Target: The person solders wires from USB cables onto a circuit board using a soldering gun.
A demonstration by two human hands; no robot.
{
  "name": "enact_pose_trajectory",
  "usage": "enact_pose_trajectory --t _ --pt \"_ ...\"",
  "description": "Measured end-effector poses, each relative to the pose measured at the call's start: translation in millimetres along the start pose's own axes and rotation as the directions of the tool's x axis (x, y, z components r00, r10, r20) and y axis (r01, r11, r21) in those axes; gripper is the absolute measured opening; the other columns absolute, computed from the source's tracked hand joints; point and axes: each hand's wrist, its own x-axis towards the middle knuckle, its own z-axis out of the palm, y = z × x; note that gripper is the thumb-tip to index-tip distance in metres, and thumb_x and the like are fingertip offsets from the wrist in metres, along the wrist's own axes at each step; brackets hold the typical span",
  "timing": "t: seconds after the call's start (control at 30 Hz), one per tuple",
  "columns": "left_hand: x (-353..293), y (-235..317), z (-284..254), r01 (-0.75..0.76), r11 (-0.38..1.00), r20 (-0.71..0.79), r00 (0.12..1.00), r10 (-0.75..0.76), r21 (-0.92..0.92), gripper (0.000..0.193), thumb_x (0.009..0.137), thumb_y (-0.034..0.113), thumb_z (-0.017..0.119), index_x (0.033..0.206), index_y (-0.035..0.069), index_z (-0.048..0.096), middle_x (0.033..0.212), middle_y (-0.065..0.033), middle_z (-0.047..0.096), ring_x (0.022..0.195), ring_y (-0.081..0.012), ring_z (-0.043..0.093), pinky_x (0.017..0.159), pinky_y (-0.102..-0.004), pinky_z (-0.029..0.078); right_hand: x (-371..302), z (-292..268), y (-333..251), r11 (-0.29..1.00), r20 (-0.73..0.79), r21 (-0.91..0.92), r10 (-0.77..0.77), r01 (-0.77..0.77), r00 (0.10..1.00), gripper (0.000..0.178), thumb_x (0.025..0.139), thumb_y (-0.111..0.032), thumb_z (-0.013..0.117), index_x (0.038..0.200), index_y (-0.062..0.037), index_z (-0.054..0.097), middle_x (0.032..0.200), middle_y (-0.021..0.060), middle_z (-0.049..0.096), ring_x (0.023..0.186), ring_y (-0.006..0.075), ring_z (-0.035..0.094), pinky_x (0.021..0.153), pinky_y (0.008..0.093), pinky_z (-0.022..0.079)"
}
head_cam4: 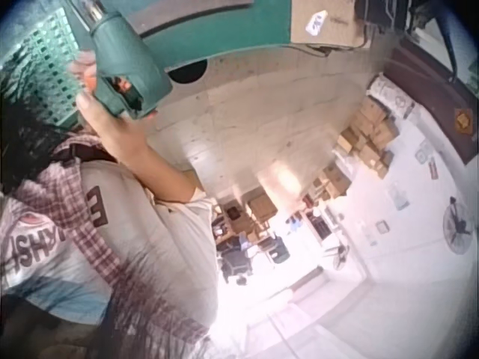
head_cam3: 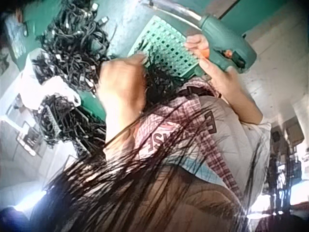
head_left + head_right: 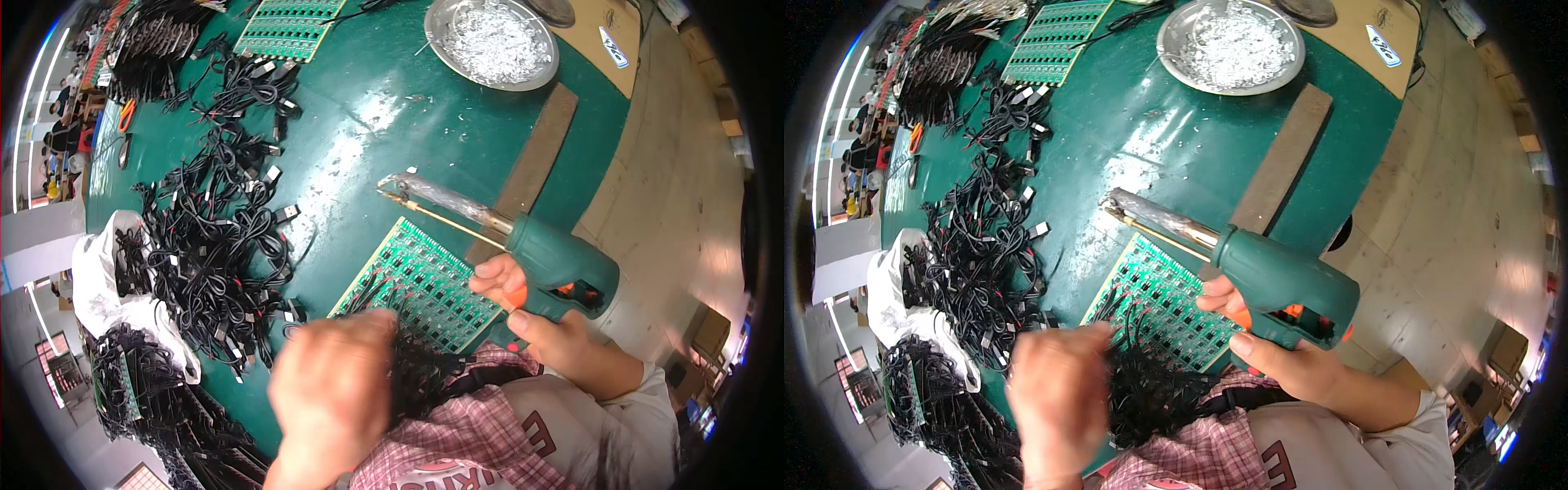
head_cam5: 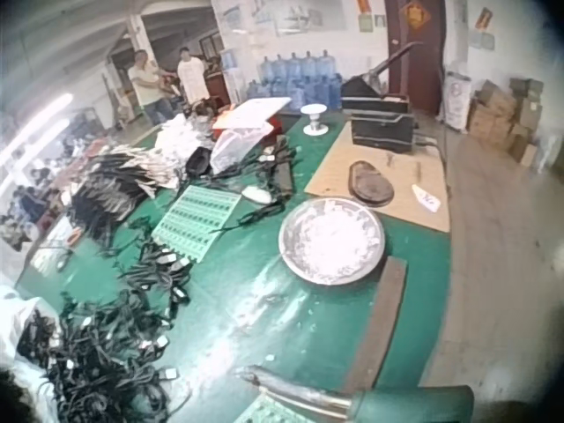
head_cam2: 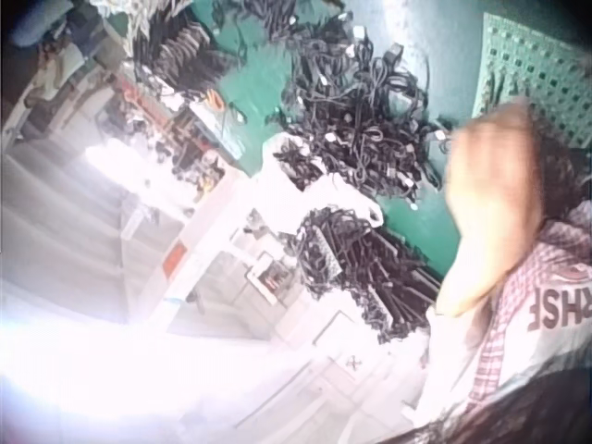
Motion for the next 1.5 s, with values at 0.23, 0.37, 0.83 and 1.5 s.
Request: enact_pose_trajectory --t 0.23,0.37,0.83,1.5 --pt "-45.9 12.6 11.6 -0.263 0.954 0.293 0.932 0.212 0.146 0.040 0.083 0.039 0.070 0.110 0.010 0.069 0.089 0.0006 0.061 0.104 -0.0182 0.058 0.105 -0.0583 0.035 -2.2 0.0 6.4 1.000 0.065 -0.007 -0.001 0.001 0.998 0.032 0.090 -0.005 0.060 0.121 -0.0064 0.051 0.135 0.0179 0.044 0.130 0.0301 0.047 0.112 0.0505 0.035" --pt "-61.0 -15.6 -5.1 -0.138 0.911 0.194 0.979 0.065 0.389 0.036 0.069 0.030 0.080 0.097 0.010 0.070 0.078 -0.0013 0.056 0.092 -0.0234 0.057 0.099 -0.0572 0.037 -1.6 -4.1 9.2 0.999 0.078 -0.025 -0.029 0.031 0.997 0.032 0.090 -0.008 0.062 0.121 -0.0063 0.052 0.135 0.0180 0.045 0.127 0.0289 0.048 0.109 0.0497 0.037" --pt "-80.3 -25.4 21.5 -0.052 0.962 0.179 0.984 0.004 0.268 0.061 0.082 0.050 0.070 0.131 0.015 0.061 0.141 -0.0075 0.053 0.134 -0.0290 0.045 0.108 -0.0523 0.033 -2.9 3.0 2.1 0.999 -0.006 -0.040 0.026 -0.026 1.000 0.032 0.087 -0.010 0.063 0.116 -0.0086 0.050 0.129 0.0174 0.049 0.125 0.0279 0.048 0.109 0.0487 0.036" --pt "20.3 -96.6 -7.6 0.404 0.768 -0.303 0.748 -0.590 -0.498 0.016 0.083 0.011 0.076 0.095 0.002 0.068 0.093 -0.0040 0.070 0.079 -0.0168 0.065 0.070 -0.0314 0.050 -3.6 4.4 1.1 0.996 -0.078 -0.055 0.063 -0.068 0.995 0.033 0.088 -0.013 0.063 0.119 -0.0075 0.052 0.129 0.0136 0.049 0.125 0.0263 0.048 0.109 0.0481 0.036"
